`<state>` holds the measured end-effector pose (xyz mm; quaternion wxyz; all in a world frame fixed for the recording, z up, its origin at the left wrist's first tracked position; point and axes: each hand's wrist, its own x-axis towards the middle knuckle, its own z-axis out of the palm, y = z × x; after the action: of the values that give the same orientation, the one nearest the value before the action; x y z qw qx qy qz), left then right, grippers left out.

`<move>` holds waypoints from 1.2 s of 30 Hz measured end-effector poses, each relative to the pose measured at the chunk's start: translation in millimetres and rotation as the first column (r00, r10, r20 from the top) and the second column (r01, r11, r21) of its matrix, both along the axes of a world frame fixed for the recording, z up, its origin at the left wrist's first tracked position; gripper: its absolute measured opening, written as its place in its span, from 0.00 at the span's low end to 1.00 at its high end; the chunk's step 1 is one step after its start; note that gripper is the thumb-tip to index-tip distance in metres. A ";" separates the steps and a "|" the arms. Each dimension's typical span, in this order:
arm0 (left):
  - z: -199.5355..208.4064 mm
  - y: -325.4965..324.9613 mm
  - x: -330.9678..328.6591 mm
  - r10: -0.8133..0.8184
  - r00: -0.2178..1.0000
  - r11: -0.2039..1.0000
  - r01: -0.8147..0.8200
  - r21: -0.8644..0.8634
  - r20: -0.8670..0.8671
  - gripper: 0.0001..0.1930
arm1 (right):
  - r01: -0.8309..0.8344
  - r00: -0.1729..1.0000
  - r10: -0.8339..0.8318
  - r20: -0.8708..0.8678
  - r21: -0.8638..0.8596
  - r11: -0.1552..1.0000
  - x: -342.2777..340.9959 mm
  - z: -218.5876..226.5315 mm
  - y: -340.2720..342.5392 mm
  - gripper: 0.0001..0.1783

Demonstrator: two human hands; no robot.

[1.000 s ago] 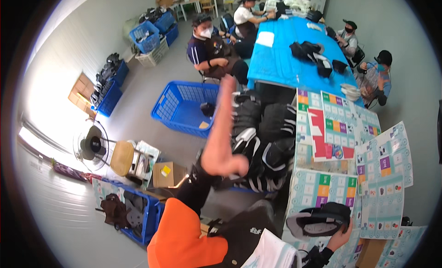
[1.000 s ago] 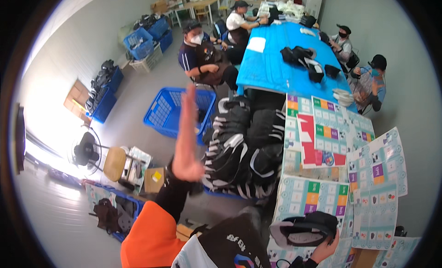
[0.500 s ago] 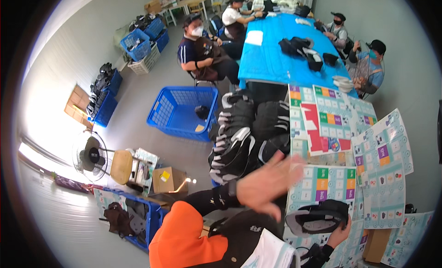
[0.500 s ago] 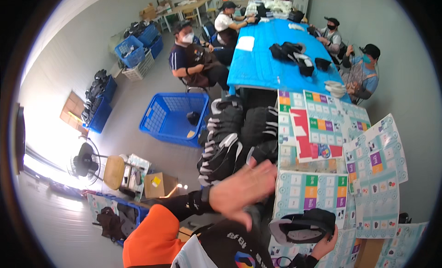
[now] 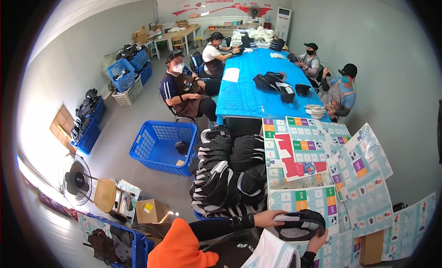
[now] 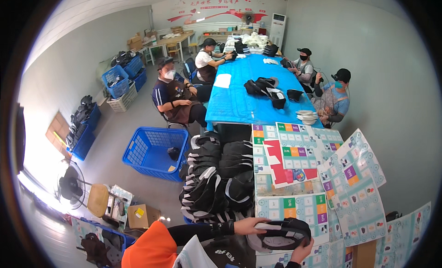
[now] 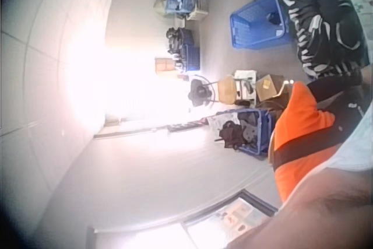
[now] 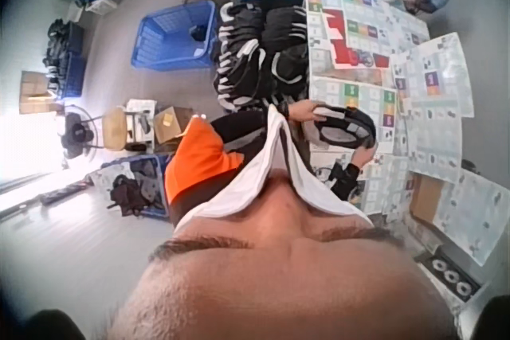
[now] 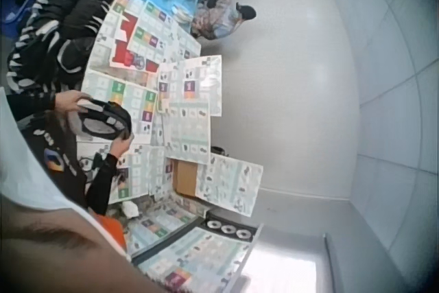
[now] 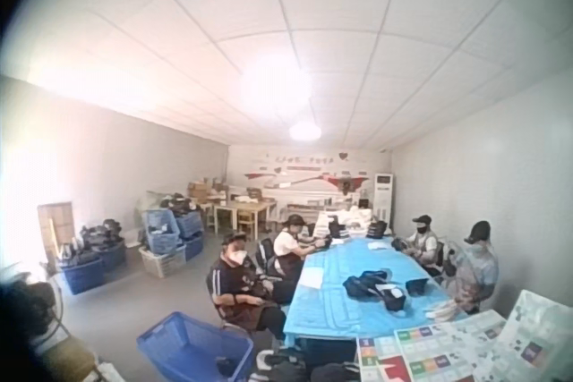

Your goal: The person applies adhesive to various shoe components using a brush and stacks them together.

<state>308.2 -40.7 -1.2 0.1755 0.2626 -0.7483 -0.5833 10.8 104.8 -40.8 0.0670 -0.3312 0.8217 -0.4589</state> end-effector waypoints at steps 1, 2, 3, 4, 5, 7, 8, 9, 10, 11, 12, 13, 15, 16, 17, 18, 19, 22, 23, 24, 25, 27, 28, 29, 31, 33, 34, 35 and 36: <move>6.7 -4.4 -2.8 -0.018 0.997 0.999 0.014 0.052 0.072 0.33 | -0.002 0.999 0.002 0.047 -0.009 1.000 1.0 -3.4 0.7 0.16; 2.4 -2.1 -4.5 0.011 1.000 0.998 -0.009 0.070 -0.020 0.33 | -0.033 0.994 0.030 0.108 0.027 0.999 -3.0 -7.5 4.4 0.17; -4.6 -5.6 -5.6 0.045 0.993 0.996 -0.035 0.087 -0.112 0.33 | -0.035 0.994 0.031 0.107 0.030 0.999 -8.1 -20.0 3.3 0.17; -12.3 -7.1 -8.6 0.057 0.984 0.998 -0.059 -0.009 -0.168 0.34 | 0.027 0.987 -0.020 0.162 -0.041 0.999 -17.2 -41.8 7.4 0.18; -2.1 -9.8 -6.2 0.044 0.989 0.993 -0.028 0.112 -0.144 0.39 | 0.088 0.973 -0.064 0.222 -0.104 0.991 -26.2 -57.0 12.7 0.19; 49.7 -19.0 13.8 0.202 0.943 0.962 -0.140 0.235 -0.264 0.35 | 0.075 0.968 -0.061 0.244 -0.047 0.996 -35.3 -62.2 23.1 0.22; 65.3 -27.2 30.4 0.403 0.871 0.896 -0.438 -0.076 -0.280 0.25 | 0.124 0.921 -0.070 0.384 -0.118 0.985 -34.8 -58.0 23.9 0.23; 82.2 -35.5 52.5 0.609 0.733 0.646 -0.680 -0.347 -0.302 0.17 | 0.183 0.853 -0.067 0.518 -0.176 0.967 -31.0 -51.8 25.1 0.23; 91.2 -49.7 69.9 0.737 0.573 0.358 -0.780 -0.513 -0.358 0.10 | 0.205 0.775 0.004 0.632 -0.258 0.944 -37.2 -50.9 32.6 0.24; 96.8 -60.5 102.7 0.833 0.452 0.214 -0.795 -0.567 -0.320 0.13 | 0.238 0.751 -0.014 0.660 -0.251 0.938 -31.8 -38.7 31.4 0.23; 107.3 -68.4 121.8 0.863 0.332 0.006 -0.761 -0.649 -0.382 0.22 | 0.248 0.754 -0.016 0.657 -0.262 0.933 -35.3 -38.6 36.5 0.23; 122.8 -68.1 137.0 0.864 0.216 -0.205 -0.675 -0.709 -0.455 0.31 | 0.251 0.753 -0.011 0.658 -0.272 0.929 -40.2 -38.7 42.8 0.23; 146.7 -72.9 157.4 0.834 0.212 -0.332 -0.545 -0.770 -0.510 0.45 | 0.271 0.760 -0.128 0.637 -0.131 0.954 -38.6 -21.4 37.7 0.24; 144.0 -73.1 163.7 0.835 0.236 -0.328 -0.513 -0.793 -0.498 0.45 | 0.212 0.767 0.001 0.642 -0.255 0.943 -37.3 -21.4 37.6 0.25; 137.1 -64.9 176.9 0.829 0.242 -0.331 -0.515 -0.791 -0.505 0.45 | 0.270 0.765 -0.060 0.641 -0.235 0.934 -44.4 -36.8 54.7 0.24; 126.3 -65.7 192.0 0.787 0.531 0.176 -0.681 -0.711 -0.314 0.46 | 0.260 0.735 -0.006 0.678 -0.274 0.926 -42.1 -40.4 51.0 0.24; 107.5 -65.8 194.0 0.593 0.759 0.635 -0.646 -0.423 -0.268 0.44 | 0.244 0.701 0.054 0.711 -0.310 0.919 -35.7 -37.5 45.6 0.24; 59.9 -42.2 172.5 0.332 0.938 0.938 -0.339 -0.070 -0.098 0.39 | 0.314 0.639 -0.021 0.769 -0.236 0.919 -29.1 -30.6 52.1 0.27; 49.0 -49.3 160.8 0.446 0.880 0.734 -0.257 -0.629 0.161 0.38 | 0.322 0.630 -0.007 0.776 -0.253 0.912 -28.3 -36.5 46.0 0.27; 28.6 -60.3 152.3 0.466 0.849 0.770 -0.249 -0.587 0.251 0.39 | 0.263 0.618 0.092 0.781 -0.315 0.912 -27.7 -38.8 45.1 0.28; 6.0 -53.2 146.0 0.478 0.805 0.811 -0.252 -0.527 0.351 0.39 | 0.300 0.623 0.031 0.782 -0.275 0.914 -20.8 -32.1 38.9 0.29; -8.9 -46.6 143.8 0.305 0.917 0.949 -0.271 -0.161 0.257 0.39 | 0.270 0.620 0.049 0.783 -0.272 0.924 -19.3 -28.6 37.1 0.29; -9.9 -44.3 143.7 0.274 0.920 0.960 -0.241 -0.144 0.282 0.38 | 0.268 0.617 0.051 0.785 -0.271 0.925 -17.0 -26.3 34.6 0.29; -10.1 -42.8 147.4 0.278 0.917 0.959 -0.247 -0.141 0.285 0.38 | 0.258 0.635 0.049 0.771 -0.272 0.927 -13.9 -24.3 30.4 0.29; 6.6 -39.6 153.1 0.185 0.956 0.982 -0.168 -0.090 0.228 0.38 | 0.238 0.654 0.043 0.755 -0.260 0.936 -17.4 -25.7 33.4 0.29; 25.4 -52.6 171.8 0.436 0.895 0.854 -0.381 0.356 -0.089 0.35 | 0.227 0.669 0.054 0.741 -0.273 0.935 -31.9 -40.2 39.9 0.29; 38.7 -55.9 188.4 0.666 0.720 0.714 -0.543 0.442 -0.193 0.34 | 0.236 0.663 0.072 0.745 -0.298 0.925 -36.5 -43.4 44.6 0.28; 37.9 -65.1 220.6 0.729 0.508 0.683 -0.580 0.443 -0.459 0.31 | 0.266 0.681 0.027 0.732 -0.282 0.922 -34.8 -41.1 45.0 0.27; 32.9 -68.4 251.6 0.765 -0.005 0.520 -0.585 0.623 -0.644 0.29 | 0.218 0.674 0.087 0.733 -0.311 0.925 -40.2 -47.8 42.9 0.28</move>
<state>559.8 -109.1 31.8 0.7703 0.2568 -0.2554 -0.5249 -29.4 147.7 -88.6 0.3106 -0.0947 0.6335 -0.7023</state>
